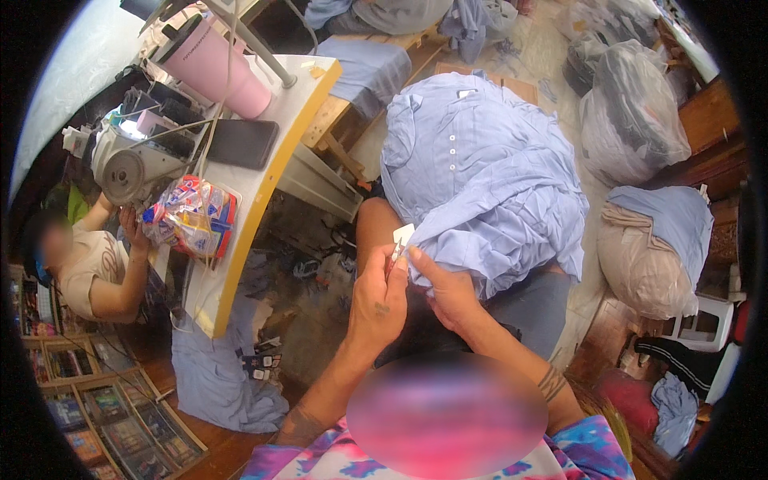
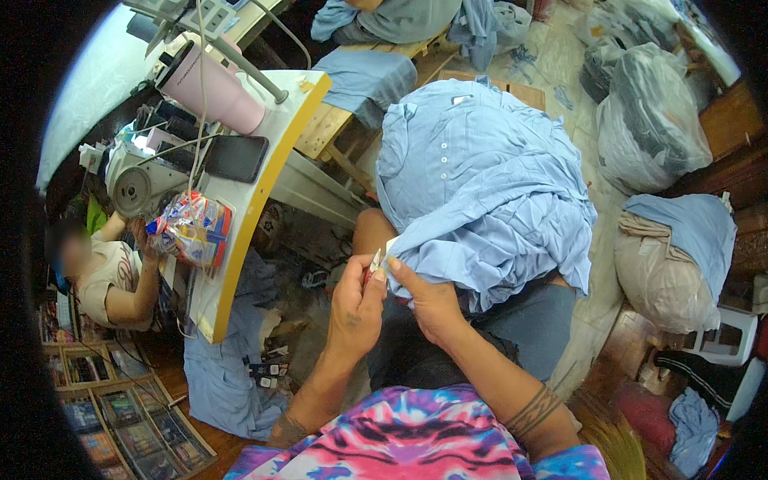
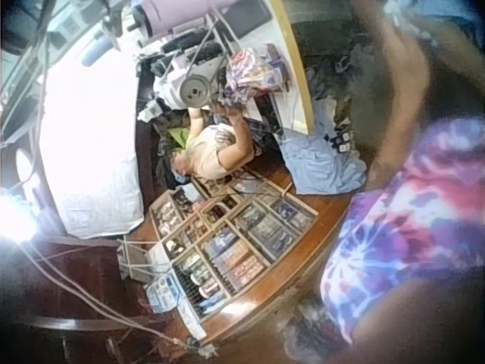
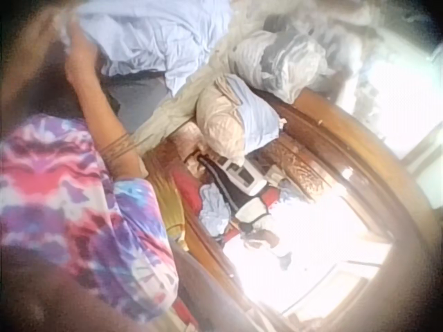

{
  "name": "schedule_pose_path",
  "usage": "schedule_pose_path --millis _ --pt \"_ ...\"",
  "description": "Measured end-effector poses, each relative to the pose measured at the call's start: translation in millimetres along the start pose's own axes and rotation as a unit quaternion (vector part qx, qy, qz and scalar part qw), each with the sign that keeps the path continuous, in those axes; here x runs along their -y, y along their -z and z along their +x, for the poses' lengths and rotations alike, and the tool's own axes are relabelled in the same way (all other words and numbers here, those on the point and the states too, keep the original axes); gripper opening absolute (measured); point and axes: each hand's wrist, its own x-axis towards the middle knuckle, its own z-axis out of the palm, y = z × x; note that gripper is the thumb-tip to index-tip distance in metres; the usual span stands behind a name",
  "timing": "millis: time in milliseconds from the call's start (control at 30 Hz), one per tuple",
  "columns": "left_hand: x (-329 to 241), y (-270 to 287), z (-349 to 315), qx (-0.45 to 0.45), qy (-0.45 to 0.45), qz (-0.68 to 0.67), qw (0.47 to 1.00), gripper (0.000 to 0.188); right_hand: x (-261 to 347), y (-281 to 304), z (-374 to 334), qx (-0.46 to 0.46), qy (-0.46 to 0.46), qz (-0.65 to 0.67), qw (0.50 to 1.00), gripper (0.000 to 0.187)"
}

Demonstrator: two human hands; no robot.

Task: The person trims excess threads from the collar and seams of a light blue button-down shirt using small thread snips. They pick up the shirt from a pile on their lap, work their way around the collar area and inner seams, and then place the shirt back on the pile.

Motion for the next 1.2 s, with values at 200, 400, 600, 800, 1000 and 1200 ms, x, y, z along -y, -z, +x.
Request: schedule_pose_path --millis 200,400,600,800,1000,1200 --pt "1 1 5 0.048 0.032 -0.016 0.998 0.025 1 19 -3 -0.004 0.019 -0.073 0.997 0.031" --pt "8 -8 18 0.066 0.071 -0.096 0.991 0.025 5 32 -8 0.0 -0.027 -0.027 0.999 0.037" --pt "1 4 44 0.107 0.149 -0.186 0.965 0.018 9 29 -23 -0.027 -0.026 -0.043 0.998 0.037" --pt "-3 0 56 0.083 0.225 -0.239 0.941 0.018 4 32 -42 -0.038 -0.053 -0.078 0.995 0.037" --pt "-2 -12 59 0.084 0.195 -0.271 0.939 0.018 12 33 -46 -0.077 0.03 -0.134 0.988 0.033" --pt "-14 13 75 0.04 0.096 -0.302 0.948 0.018 131 33 -67 -0.001 -0.021 -0.699 0.715 0.066"
